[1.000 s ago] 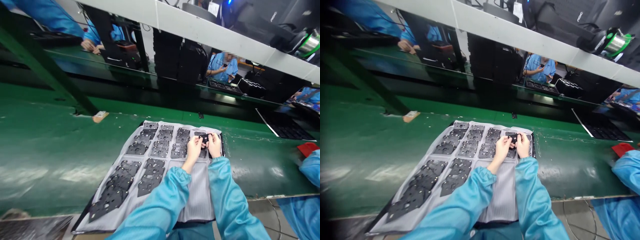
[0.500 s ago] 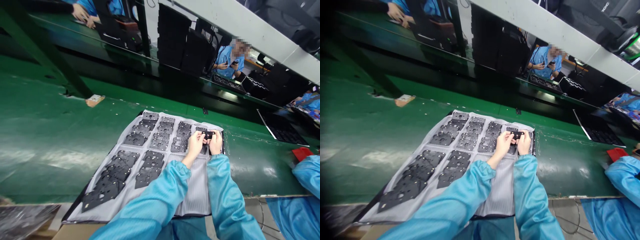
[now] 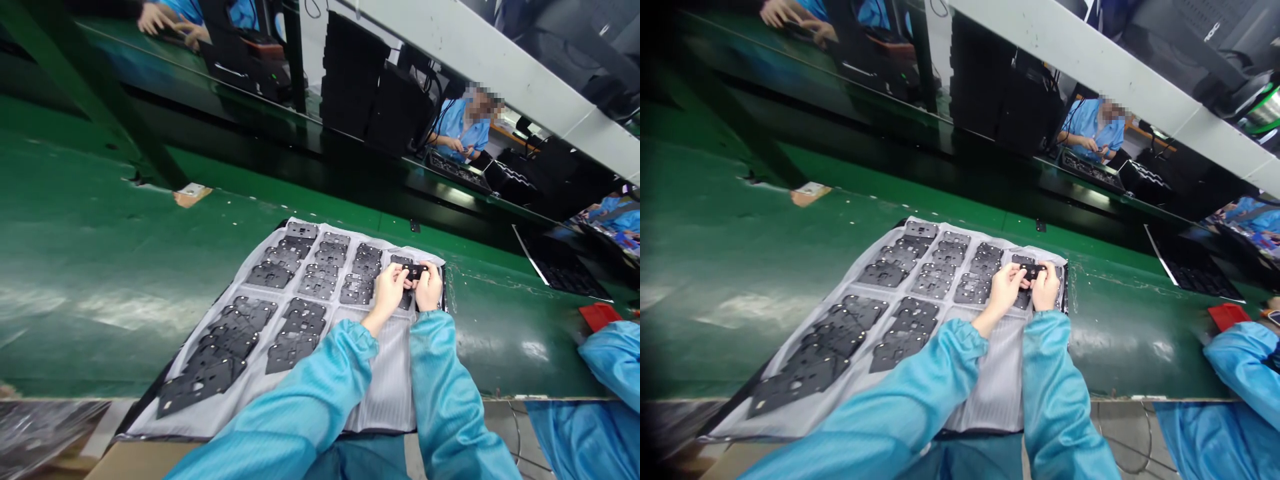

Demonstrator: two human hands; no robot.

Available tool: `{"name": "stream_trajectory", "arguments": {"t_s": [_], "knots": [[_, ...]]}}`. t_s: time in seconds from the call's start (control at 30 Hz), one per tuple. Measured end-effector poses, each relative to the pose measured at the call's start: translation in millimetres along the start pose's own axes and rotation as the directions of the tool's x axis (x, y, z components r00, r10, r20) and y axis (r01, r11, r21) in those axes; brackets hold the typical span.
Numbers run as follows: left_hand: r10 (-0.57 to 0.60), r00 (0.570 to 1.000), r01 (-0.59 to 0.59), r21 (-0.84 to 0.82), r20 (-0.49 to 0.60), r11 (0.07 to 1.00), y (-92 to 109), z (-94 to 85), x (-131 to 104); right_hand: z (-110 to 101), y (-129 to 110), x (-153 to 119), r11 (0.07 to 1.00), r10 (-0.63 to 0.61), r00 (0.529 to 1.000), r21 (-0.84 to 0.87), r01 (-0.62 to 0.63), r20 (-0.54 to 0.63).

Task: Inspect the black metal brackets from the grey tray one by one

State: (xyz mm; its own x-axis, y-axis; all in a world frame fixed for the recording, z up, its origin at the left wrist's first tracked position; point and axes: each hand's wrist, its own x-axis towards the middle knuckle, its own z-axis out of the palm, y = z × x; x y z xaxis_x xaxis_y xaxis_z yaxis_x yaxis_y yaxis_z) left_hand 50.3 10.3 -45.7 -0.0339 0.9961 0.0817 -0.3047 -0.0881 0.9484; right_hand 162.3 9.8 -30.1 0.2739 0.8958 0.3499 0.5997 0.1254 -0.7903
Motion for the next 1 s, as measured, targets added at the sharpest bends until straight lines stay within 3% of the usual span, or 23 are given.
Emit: {"name": "stream_trajectory", "arguments": {"t_s": [0.2, 0.37, 0.57, 1.0], "knots": [[0.01, 1.0, -0.011, -0.004, -0.023, 1.0, -1, 0.4, 1, 4, -2, 0, 0.993, 0.07, 0.995, 0.096, -0.063, -0.066], [0.031, 0.996, -0.03, 0.015, -0.08, 0.999, 0, 0.9, 0, 1, -8, 2, 0.997, -0.078, 0.955, -0.001, 0.081, -0.287], [0.126, 0.989, -0.115, 0.14, -0.075, 0.983, 6, 0.9, -6, -1, -15, 0, 0.979, -0.2, 0.952, -0.082, 0.185, -0.234], [0.244, 0.969, -0.234, 0.395, 0.025, 0.888, 11, -3.2, -8, -1, -11, 3, 0.984, -0.18, 0.945, -0.045, 0.175, -0.272]]}}
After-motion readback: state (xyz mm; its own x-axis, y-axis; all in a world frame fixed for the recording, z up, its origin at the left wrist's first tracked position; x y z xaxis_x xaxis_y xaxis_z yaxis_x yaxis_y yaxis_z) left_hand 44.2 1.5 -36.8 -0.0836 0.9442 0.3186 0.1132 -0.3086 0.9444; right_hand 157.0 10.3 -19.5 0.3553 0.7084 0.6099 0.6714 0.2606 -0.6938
